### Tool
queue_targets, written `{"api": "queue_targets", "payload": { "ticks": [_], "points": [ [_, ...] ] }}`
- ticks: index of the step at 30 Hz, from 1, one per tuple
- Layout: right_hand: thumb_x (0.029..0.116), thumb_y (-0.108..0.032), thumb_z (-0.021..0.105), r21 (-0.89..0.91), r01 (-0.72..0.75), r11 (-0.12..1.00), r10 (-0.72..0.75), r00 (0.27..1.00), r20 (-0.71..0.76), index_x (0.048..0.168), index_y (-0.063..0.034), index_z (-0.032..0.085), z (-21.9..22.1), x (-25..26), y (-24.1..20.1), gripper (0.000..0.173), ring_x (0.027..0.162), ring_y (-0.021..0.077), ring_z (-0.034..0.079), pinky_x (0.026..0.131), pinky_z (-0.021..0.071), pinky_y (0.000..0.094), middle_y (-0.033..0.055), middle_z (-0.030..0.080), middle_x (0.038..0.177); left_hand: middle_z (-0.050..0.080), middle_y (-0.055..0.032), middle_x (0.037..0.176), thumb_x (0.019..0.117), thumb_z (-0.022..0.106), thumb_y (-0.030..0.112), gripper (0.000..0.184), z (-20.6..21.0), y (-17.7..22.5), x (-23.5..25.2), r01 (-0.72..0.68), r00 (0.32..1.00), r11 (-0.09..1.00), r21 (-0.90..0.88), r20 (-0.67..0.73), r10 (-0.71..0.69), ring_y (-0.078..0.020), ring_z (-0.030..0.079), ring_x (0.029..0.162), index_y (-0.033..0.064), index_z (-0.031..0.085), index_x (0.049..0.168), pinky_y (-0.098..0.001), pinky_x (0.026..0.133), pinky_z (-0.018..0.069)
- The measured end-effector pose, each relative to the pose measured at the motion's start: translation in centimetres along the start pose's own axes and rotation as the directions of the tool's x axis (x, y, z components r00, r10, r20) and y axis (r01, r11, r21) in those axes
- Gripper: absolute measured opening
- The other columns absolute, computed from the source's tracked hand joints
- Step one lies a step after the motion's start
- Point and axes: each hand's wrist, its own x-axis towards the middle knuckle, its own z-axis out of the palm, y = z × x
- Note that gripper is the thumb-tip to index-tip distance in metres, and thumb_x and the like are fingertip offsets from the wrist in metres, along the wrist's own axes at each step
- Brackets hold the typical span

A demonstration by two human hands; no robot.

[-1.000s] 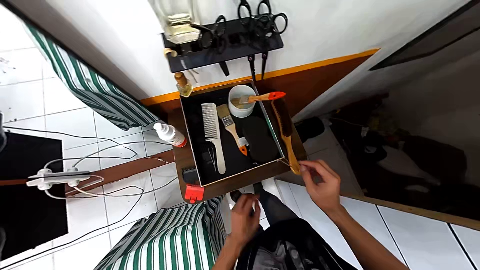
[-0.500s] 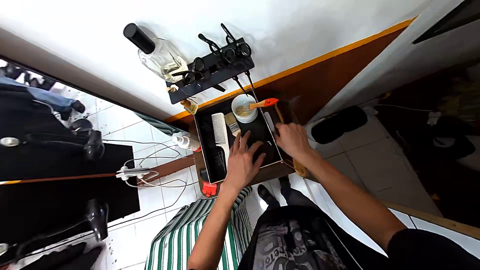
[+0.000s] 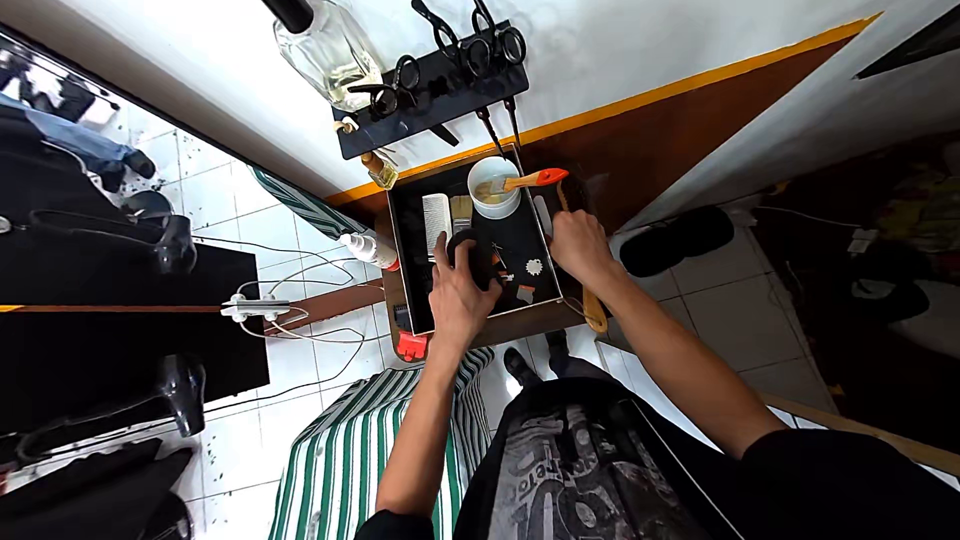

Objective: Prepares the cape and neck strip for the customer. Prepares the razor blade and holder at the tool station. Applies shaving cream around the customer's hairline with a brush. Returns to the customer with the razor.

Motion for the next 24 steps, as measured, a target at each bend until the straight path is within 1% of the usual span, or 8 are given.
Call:
{"api": "queue_targets", "payload": {
  "ticks": [3, 7, 10, 14, 18, 20, 22, 24],
  "points": [
    [0.0958, -0.008, 0.064, -0.004, -0.002, 1.000, 0.002, 0.999, 0.032, 0.097, 0.0099, 0.065, -0.3, 0.1, -0.1, 0.018, 0.105, 0.0488, 0.066, 0.084, 0.0522, 0.0618, 0.0307, 0.067, 0.103, 0.029, -0.0179, 0.164, 0.0820, 0.081, 0.022, 0.057, -0.3, -0.1, 0.0, -0.001, 0.999, 1.000, -0.012, -0.035, 0.001, -0.0447, 0.058, 0.120, 0.0162, 0.062, 0.135, -0.0585, 0.076, 0.0551],
    [0.0922, -0.004, 0.065, -0.022, 0.003, 1.000, -0.002, 0.999, 0.048, 0.093, 0.0089, 0.064, -0.4, 0.3, -0.2, 0.013, 0.105, 0.0470, 0.066, 0.082, 0.0518, 0.0612, 0.0299, 0.067, 0.102, 0.028, -0.0211, 0.164, 0.0787, 0.081, 0.060, 0.078, 0.1, 0.1, 0.1, -0.004, 0.999, 0.998, 0.057, -0.040, 0.006, -0.0435, 0.063, 0.108, 0.0144, 0.059, 0.139, -0.0575, 0.073, 0.0539],
    [0.0936, -0.016, 0.069, 0.033, -0.012, 0.999, 0.011, 1.000, 0.022, 0.092, 0.0089, 0.065, -0.4, 0.5, 0.4, 0.025, 0.102, 0.0462, 0.067, 0.081, 0.0520, 0.0617, 0.0294, 0.067, 0.101, 0.019, -0.0188, 0.168, 0.0764, 0.087, 0.043, 0.086, 0.6, 0.6, 0.3, 0.011, 1.000, 0.994, 0.106, -0.021, -0.009, -0.0460, 0.061, 0.113, 0.0161, 0.050, 0.149, -0.0585, 0.069, 0.0549],
    [0.0937, -0.038, 0.072, 0.258, -0.051, 0.965, 0.070, 0.995, -0.065, 0.094, 0.0045, 0.069, -1.6, -0.8, 2.7, 0.042, 0.072, 0.0350, 0.070, 0.070, 0.0569, 0.0571, 0.0215, 0.069, 0.085, 0.023, -0.0192, 0.166, 0.0809, 0.079, 0.034, 0.075, -1.6, -0.2, 1.0, 0.040, 0.994, 0.999, -0.012, -0.099, -0.041, -0.0467, 0.059, 0.120, 0.0168, 0.050, 0.148, -0.0643, 0.077, 0.0548],
    [0.0978, -0.025, 0.062, 0.561, 0.168, 0.811, -0.039, 0.971, -0.234, 0.100, 0.0018, 0.071, -2.0, -4.4, 6.6, 0.028, 0.051, 0.0133, 0.060, 0.051, 0.0552, 0.0355, 0.0077, 0.066, 0.071, 0.031, -0.0206, 0.163, 0.0894, 0.069, 0.030, 0.068, -3.1, -1.9, 2.0, -0.021, 0.991, 1.000, -0.018, -0.135, 0.018, -0.0455, 0.057, 0.124, 0.0132, 0.046, 0.151, -0.0648, 0.084, 0.0525],
    [0.1023, -0.015, 0.047, 0.704, 0.291, 0.648, -0.114, 0.951, -0.288, 0.104, -0.0012, 0.070, -1.7, -6.4, 8.0, 0.027, 0.056, 0.0037, 0.061, 0.052, 0.0536, 0.0235, -0.0012, 0.068, 0.073, 0.033, -0.0210, 0.162, 0.0927, 0.068, 0.028, 0.061, -3.2, -1.8, 1.5, -0.077, 0.985, 0.997, 0.020, -0.157, 0.079, -0.0458, 0.053, 0.130, 0.0102, 0.050, 0.149, -0.0631, 0.091, 0.0512],
    [0.1080, -0.017, 0.037, 0.746, 0.330, 0.579, -0.216, 0.944, -0.250, 0.117, -0.0026, 0.068, -1.7, -8.9, 8.7, 0.035, 0.067, 0.0054, 0.064, 0.063, 0.0570, 0.0241, -0.0016, 0.068, 0.081, 0.045, -0.0173, 0.156, 0.0961, 0.063, 0.025, 0.049, -3.5, -0.7, 0.0, -0.180, 0.954, 0.983, -0.046, -0.249, 0.164, -0.0365, 0.052, 0.134, 0.0081, 0.058, 0.142, -0.0537, 0.101, 0.0494],
    [0.1076, -0.020, 0.038, 0.725, 0.371, 0.580, -0.331, 0.921, -0.206, 0.117, -0.0039, 0.067, -1.1, -11.2, 9.0, 0.034, 0.071, 0.0081, 0.065, 0.066, 0.0587, 0.0274, 0.0002, 0.068, 0.084, 0.056, -0.0142, 0.144, 0.1006, 0.059, 0.021, 0.040, -4.0, 1.1, -2.8, -0.311, 0.932, 0.909, -0.278, -0.276, 0.234, -0.0237, 0.059, 0.128, 0.0031, 0.061, 0.136, -0.0417, 0.102, 0.0532]
  ]
}}
